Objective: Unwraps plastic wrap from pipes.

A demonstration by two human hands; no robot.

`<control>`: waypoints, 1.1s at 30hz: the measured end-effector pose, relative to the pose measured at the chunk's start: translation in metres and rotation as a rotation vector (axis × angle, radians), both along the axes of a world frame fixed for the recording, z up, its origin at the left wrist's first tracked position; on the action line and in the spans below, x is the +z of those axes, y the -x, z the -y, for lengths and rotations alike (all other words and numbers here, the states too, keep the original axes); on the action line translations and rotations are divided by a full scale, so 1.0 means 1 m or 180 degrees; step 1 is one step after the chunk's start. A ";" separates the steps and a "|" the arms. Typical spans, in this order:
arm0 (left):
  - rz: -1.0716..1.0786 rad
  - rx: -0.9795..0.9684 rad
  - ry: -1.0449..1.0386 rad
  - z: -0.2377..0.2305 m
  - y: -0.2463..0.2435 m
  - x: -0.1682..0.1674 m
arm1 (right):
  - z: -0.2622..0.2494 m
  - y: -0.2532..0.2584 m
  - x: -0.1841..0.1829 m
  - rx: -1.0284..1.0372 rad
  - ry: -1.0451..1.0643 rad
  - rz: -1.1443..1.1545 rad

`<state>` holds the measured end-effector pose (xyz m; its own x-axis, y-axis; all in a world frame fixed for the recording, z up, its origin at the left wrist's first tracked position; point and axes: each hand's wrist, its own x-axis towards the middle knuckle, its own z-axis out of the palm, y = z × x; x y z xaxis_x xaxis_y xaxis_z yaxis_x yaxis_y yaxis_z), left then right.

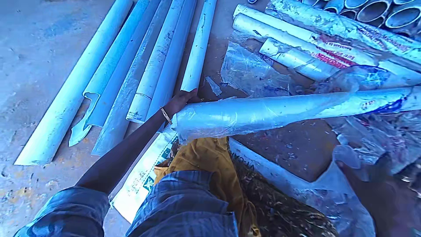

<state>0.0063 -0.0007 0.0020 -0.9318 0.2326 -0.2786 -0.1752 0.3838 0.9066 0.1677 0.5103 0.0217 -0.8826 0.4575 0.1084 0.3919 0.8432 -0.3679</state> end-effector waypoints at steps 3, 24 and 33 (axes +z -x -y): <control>0.0291 -0.0028 0.0151 0.002 0.015 0.001 | 0.105 0.030 -0.022 0.1287 -0.0864 -0.0985; 0.0591 -0.0497 0.0169 0.013 0.046 -0.005 | 0.356 0.136 -0.003 0.1057 0.3896 -0.1091; 0.1008 0.0294 -0.0854 0.010 0.032 -0.004 | 0.318 0.118 0.019 0.2077 0.2858 -0.2149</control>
